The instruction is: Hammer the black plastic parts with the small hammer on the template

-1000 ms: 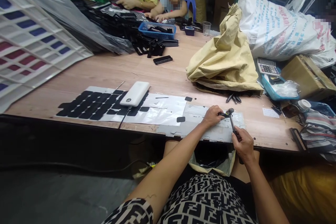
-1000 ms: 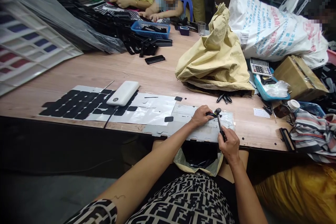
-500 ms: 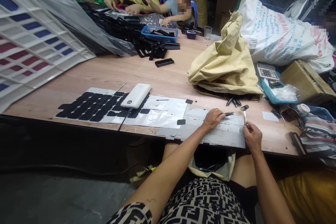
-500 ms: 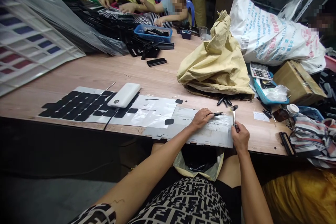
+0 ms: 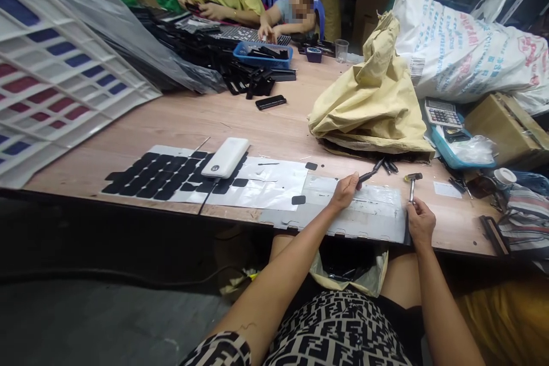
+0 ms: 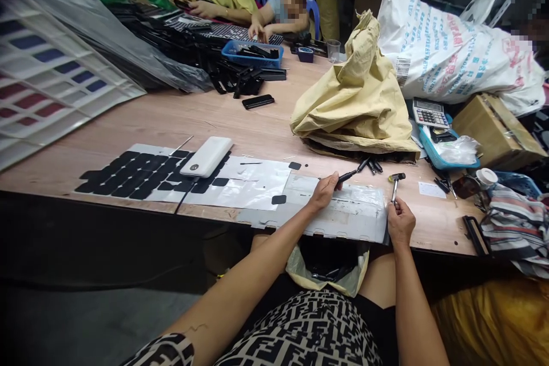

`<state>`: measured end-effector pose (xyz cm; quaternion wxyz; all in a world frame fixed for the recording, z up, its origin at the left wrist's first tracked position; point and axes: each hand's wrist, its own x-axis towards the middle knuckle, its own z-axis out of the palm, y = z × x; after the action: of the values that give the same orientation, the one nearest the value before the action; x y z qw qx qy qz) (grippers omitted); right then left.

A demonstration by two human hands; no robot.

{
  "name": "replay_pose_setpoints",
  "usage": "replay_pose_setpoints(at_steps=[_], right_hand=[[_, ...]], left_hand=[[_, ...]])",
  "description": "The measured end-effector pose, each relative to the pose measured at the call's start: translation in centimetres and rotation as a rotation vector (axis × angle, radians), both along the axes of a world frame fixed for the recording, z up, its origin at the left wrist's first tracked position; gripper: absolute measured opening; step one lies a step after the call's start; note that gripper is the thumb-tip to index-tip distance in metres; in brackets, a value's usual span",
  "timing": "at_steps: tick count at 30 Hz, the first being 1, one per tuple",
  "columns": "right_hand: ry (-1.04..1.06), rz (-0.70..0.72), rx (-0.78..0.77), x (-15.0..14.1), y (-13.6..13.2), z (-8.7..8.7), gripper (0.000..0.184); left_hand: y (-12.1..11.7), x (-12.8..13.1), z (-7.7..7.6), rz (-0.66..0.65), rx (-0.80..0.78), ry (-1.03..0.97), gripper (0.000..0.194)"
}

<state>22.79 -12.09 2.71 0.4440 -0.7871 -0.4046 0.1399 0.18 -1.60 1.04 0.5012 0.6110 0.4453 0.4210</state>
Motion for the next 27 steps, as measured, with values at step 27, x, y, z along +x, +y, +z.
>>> replay_pose_setpoints(at_steps=[27], right_hand=[[-0.024, 0.010, 0.011, 0.2, -0.1, -0.8, 0.047]], left_hand=[[-7.3, -3.4, 2.4, -0.435, 0.330, 0.410, 0.019]])
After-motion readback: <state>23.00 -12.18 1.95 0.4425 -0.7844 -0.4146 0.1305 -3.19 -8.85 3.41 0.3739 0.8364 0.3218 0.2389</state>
